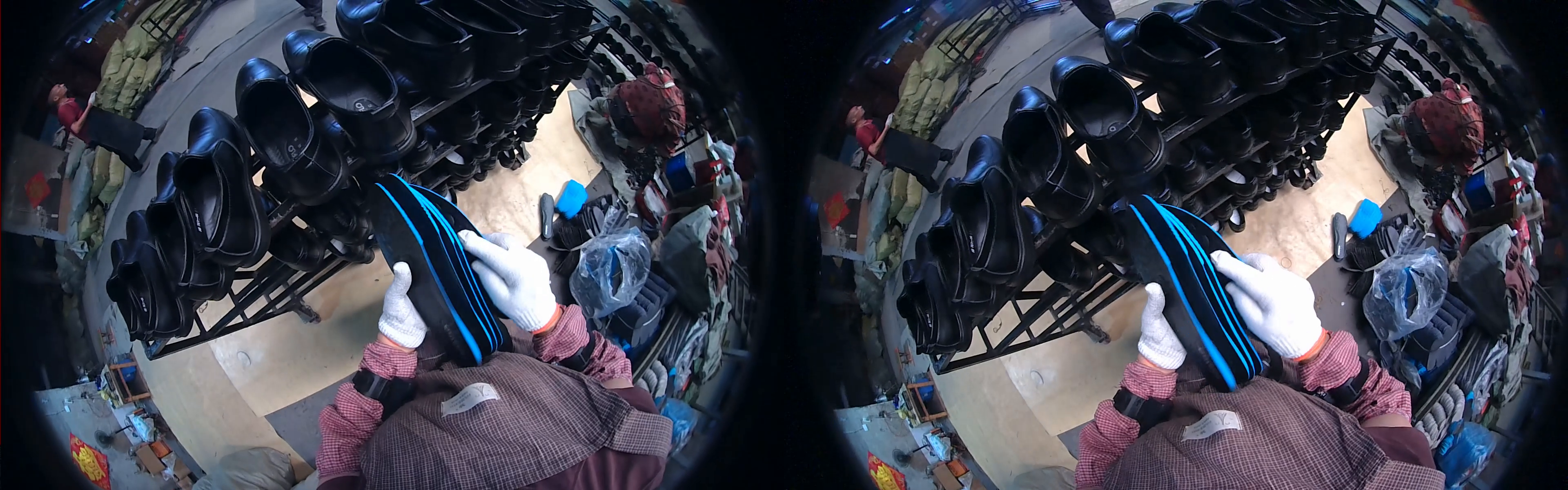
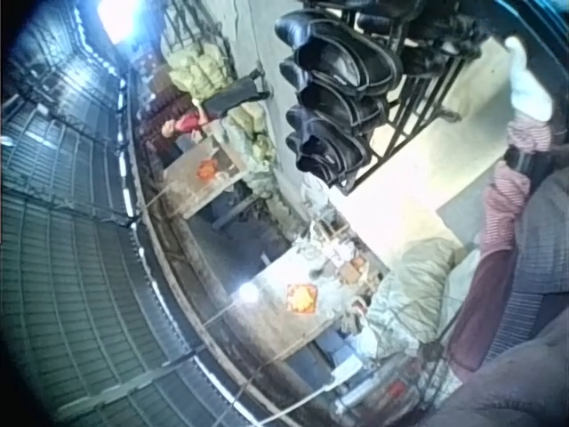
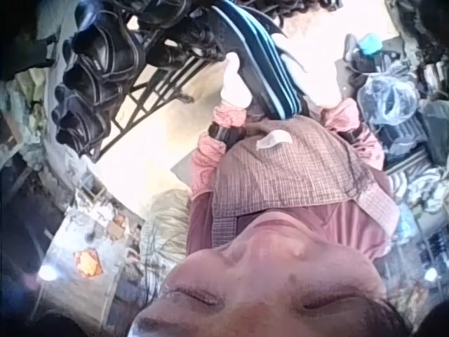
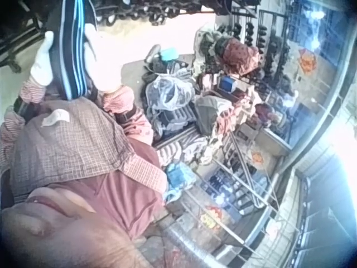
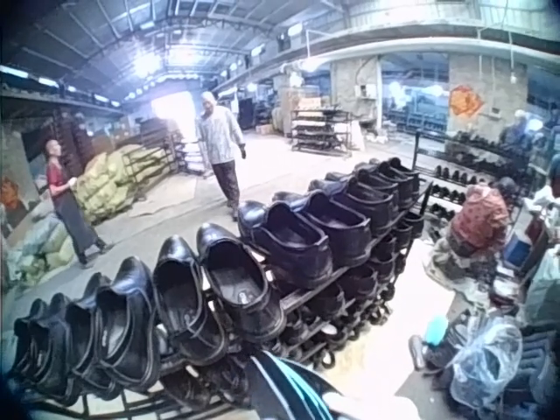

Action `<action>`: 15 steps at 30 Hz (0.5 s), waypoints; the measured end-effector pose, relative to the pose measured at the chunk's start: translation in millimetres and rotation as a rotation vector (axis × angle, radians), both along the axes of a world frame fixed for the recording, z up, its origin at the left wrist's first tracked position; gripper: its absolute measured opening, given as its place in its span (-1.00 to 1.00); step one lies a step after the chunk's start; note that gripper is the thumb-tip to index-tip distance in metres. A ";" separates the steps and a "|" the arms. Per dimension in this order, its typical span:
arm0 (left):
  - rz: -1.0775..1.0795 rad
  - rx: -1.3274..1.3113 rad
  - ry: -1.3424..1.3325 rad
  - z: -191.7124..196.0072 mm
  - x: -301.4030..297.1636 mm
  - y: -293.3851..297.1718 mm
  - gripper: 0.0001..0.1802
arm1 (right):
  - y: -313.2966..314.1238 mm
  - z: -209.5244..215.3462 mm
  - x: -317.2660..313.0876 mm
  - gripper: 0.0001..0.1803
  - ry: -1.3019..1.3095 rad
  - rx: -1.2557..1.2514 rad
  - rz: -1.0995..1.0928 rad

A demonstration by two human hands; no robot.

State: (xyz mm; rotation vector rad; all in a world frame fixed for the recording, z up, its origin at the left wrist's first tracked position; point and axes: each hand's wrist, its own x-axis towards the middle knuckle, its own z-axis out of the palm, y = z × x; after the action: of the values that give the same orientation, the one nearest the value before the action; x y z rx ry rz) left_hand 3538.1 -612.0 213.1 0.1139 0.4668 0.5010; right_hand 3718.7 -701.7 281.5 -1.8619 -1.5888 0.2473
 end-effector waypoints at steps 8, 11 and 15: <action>-0.002 -0.033 0.072 -11.3 11.0 -1.2 -0.23 | -21.9 23.9 27.5 0.39 0.211 -0.350 0.089; -0.060 0.121 0.191 -10.7 17.7 -3.9 -0.29 | -29.2 9.0 20.6 0.43 0.313 -0.477 0.225; -0.050 0.169 0.345 12.0 26.4 30.5 -0.56 | -31.2 5.7 80.1 0.09 0.254 -0.326 0.021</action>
State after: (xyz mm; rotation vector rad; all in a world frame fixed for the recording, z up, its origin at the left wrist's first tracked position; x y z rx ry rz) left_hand 3564.5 -581.5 225.1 0.3772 0.7564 0.4722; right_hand 3798.7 -732.9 287.2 -1.9603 -1.4580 0.7605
